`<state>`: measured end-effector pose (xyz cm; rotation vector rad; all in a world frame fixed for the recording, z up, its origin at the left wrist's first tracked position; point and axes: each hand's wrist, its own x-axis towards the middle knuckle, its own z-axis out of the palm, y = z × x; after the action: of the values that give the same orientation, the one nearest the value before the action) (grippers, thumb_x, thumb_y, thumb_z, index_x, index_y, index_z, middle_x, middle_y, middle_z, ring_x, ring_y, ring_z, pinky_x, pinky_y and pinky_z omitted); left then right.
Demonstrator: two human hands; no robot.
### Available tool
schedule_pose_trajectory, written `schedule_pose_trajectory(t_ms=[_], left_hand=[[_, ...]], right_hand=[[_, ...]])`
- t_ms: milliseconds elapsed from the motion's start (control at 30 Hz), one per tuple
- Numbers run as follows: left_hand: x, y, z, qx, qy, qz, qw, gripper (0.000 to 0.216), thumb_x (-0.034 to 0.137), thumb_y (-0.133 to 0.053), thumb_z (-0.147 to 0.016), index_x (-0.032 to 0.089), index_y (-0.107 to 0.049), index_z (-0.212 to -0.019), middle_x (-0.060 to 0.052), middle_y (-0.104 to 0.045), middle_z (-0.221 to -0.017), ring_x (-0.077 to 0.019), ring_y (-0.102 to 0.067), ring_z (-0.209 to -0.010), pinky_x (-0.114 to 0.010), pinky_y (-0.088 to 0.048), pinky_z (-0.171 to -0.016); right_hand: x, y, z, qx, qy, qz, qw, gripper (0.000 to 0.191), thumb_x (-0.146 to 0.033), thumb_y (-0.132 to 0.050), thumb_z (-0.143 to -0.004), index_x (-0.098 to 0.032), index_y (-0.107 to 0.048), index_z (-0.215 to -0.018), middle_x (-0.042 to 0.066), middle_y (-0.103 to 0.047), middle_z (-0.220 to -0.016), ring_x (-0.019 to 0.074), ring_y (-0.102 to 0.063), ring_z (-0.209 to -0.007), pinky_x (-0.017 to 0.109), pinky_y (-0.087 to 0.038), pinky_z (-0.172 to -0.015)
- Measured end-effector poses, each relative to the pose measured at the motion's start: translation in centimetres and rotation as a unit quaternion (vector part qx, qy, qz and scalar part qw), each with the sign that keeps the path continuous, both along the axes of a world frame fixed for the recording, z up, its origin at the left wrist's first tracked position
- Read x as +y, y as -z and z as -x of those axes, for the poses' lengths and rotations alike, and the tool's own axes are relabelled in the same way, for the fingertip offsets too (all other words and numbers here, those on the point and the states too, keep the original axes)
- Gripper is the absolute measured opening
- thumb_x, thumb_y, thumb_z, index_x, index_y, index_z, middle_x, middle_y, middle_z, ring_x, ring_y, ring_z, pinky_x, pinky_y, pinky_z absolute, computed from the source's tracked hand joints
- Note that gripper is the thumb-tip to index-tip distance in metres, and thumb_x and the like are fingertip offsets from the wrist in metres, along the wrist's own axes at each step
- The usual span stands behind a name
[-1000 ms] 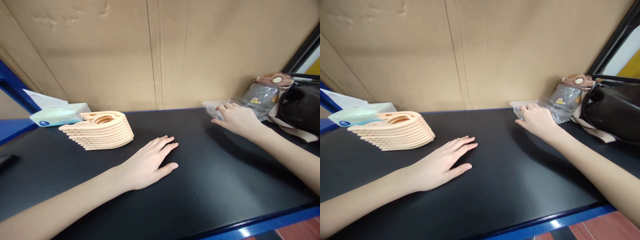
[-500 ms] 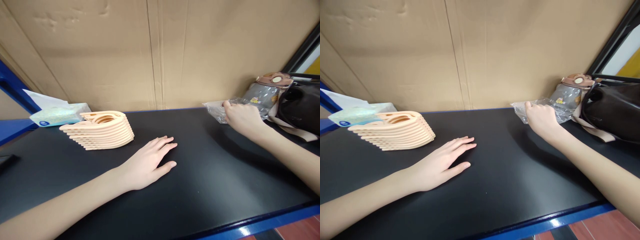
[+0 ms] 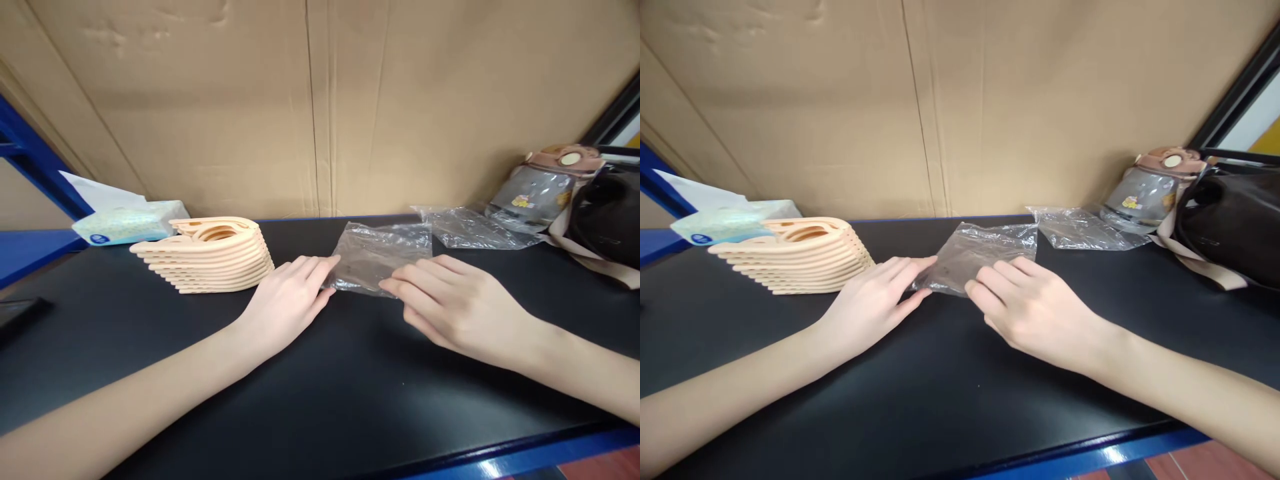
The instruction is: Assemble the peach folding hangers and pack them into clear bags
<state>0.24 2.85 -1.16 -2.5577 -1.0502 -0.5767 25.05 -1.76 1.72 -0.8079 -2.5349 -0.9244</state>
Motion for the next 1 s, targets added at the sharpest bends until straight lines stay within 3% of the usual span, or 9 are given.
schedule_pose_trajectory(t_ms=[100, 233, 367, 567, 733, 867, 1000], left_hand=[[0.0, 0.0, 0.2, 0.012, 0.017, 0.007, 1.000, 0.034, 0.020, -0.036, -0.101, 0.012, -0.055, -0.128, -0.010, -0.071, -0.112, -0.0240, -0.068, -0.095, -0.039, -0.056, -0.078], [0.2, 0.0, 0.4, -0.049, 0.000, 0.082, 0.995, 0.034, 0.020, -0.035, -0.101, 0.015, -0.059, -0.125, -0.007, -0.072, -0.110, -0.0221, -0.070, -0.094, -0.036, -0.057, -0.079], [0.5, -0.2, 0.6, -0.069, -0.020, 0.124, 0.990, 0.033, 0.024, -0.039, -0.101, 0.018, -0.064, -0.121, -0.006, -0.073, -0.113, -0.0240, -0.071, -0.098, -0.038, -0.057, -0.085], [0.6, -0.3, 0.7, -0.042, -0.030, 0.119, 0.992, 0.035, 0.024, -0.038, -0.101, 0.018, -0.064, -0.122, -0.008, -0.074, -0.110, -0.0245, -0.072, -0.096, -0.037, -0.059, -0.083], [0.7, -0.2, 0.7, 0.034, -0.039, 0.090, 0.995, 0.041, 0.008, -0.035, -0.095, 0.014, -0.060, -0.128, -0.010, -0.070, -0.119, -0.0253, -0.070, -0.104, -0.038, -0.058, -0.086], [0.9, -0.1, 0.8, 0.077, -0.042, 0.077, 0.993, 0.056, -0.006, -0.035, -0.081, 0.012, -0.060, -0.127, -0.011, -0.065, -0.128, -0.0273, -0.064, -0.115, -0.043, -0.054, -0.093], [0.7, -0.3, 0.9, 0.104, -0.043, 0.052, 0.992, 0.062, -0.009, -0.032, -0.077, 0.010, -0.059, -0.129, -0.011, -0.059, -0.136, -0.0270, -0.058, -0.123, -0.043, -0.052, -0.097]], right_hand=[[-0.1, 0.1, -0.1, 0.033, -0.027, 0.022, 0.999, 0.021, -0.018, -0.049, -0.093, -0.013, -0.066, -0.103, 0.010, -0.072, -0.092, 0.0209, -0.064, -0.074, 0.034, -0.044, -0.065], [0.6, -0.1, -1.2, 0.060, -0.049, 0.047, 0.996, 0.030, -0.039, -0.057, -0.092, -0.016, -0.065, -0.109, 0.010, -0.073, -0.095, 0.0225, -0.065, -0.079, 0.035, -0.045, -0.068], [1.2, -0.5, -2.2, 0.069, -0.067, 0.030, 0.995, 0.020, -0.029, -0.061, -0.092, -0.018, -0.065, -0.108, 0.006, -0.075, -0.092, 0.0187, -0.066, -0.080, 0.032, -0.045, -0.073], [1.4, -1.0, -3.0, 0.065, -0.074, 0.045, 0.994, 0.021, -0.035, -0.062, -0.091, -0.023, -0.067, -0.108, 0.003, -0.076, -0.092, 0.0186, -0.068, -0.082, 0.032, -0.047, -0.073], [0.7, -0.6, -3.5, 0.091, -0.049, 0.067, 0.992, 0.011, -0.028, -0.061, -0.092, -0.028, -0.072, -0.094, 0.000, -0.076, -0.078, 0.0187, -0.067, -0.068, 0.034, -0.047, -0.061], [-0.5, 0.0, -3.0, 0.058, -0.129, 0.056, 0.988, 0.010, -0.022, -0.062, -0.091, -0.028, -0.068, -0.096, -0.001, -0.074, -0.081, 0.0154, -0.065, -0.069, 0.031, -0.047, -0.060], [-1.8, 0.1, -1.2, 0.035, -0.185, 0.015, 0.982, 0.007, -0.016, -0.062, -0.090, -0.019, -0.063, -0.085, 0.000, -0.067, -0.073, 0.0140, -0.062, -0.068, 0.030, -0.046, -0.060]])
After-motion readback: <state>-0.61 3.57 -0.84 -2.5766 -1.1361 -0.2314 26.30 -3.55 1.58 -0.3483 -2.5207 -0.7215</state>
